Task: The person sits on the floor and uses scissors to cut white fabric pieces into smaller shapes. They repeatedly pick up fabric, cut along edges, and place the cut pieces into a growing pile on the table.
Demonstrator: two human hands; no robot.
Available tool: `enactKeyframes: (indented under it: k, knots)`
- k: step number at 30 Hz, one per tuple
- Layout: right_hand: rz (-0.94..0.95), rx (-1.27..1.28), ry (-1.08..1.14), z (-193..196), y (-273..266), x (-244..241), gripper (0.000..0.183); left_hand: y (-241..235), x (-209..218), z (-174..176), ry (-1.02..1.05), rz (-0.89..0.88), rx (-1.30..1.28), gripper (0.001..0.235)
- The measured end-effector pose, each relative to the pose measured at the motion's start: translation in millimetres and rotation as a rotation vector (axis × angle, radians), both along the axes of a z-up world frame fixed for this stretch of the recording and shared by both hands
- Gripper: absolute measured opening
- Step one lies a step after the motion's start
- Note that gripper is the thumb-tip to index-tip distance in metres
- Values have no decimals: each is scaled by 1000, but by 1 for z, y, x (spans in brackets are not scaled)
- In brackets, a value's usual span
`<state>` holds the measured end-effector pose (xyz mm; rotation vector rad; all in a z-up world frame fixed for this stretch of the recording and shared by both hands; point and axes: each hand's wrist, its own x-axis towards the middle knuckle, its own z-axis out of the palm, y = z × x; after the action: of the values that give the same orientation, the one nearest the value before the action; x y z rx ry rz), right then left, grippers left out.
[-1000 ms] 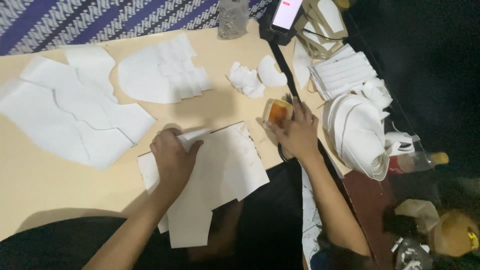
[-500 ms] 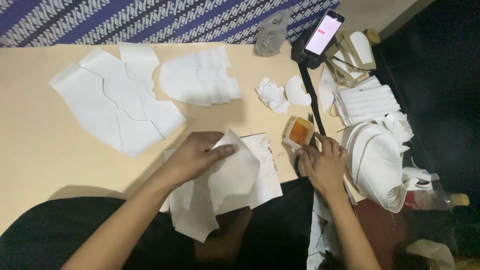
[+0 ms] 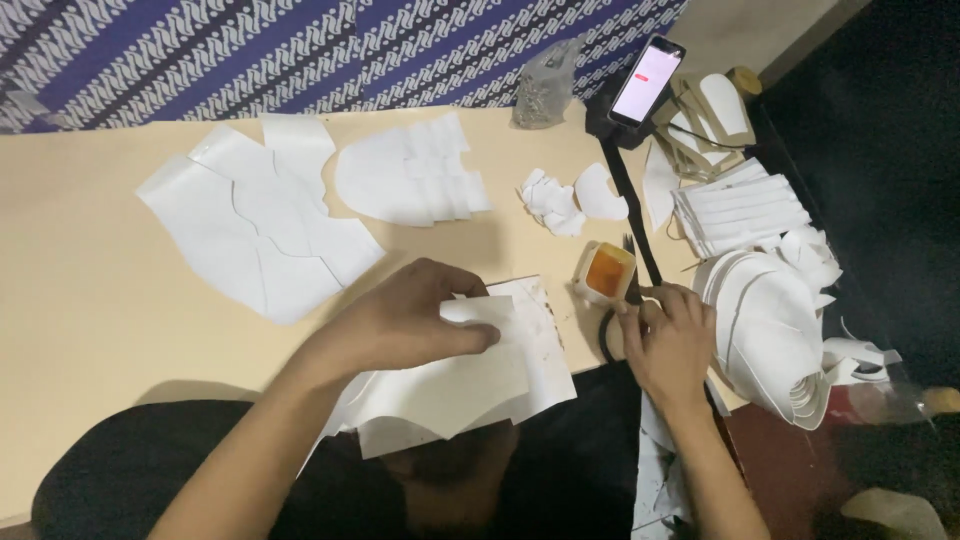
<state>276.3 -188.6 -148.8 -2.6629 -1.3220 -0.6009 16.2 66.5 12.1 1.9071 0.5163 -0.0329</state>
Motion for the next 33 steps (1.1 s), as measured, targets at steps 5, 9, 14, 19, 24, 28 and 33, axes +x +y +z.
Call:
enactKeyframes:
  k: [5,9,14,19,24,28,33]
  knots:
    - [584,482,537,87,17,-89,20,-8,-1,-2,83,-125,-66,32]
    - [848,524,1050,84,29,-122,48,-20,-8,8,247,-184,-255,23]
    - [826,488,1121,70,35,-134,35,-21,-16,5,251,-177,-228,25]
    - [752,428,951,74,34,-138,40,-19,-18,4,179,-176,-242,17]
    - [746,388,543,77,34,-134,40,-18,-22,-14,67,-160,-299,14]
    - [732,337,348,91,33,-125,33,-16,-20,-13,135,-187,-272,22]
    - [710,267,303,108,35,-128,36,-20,-17,-24,135,-207,-191,43]
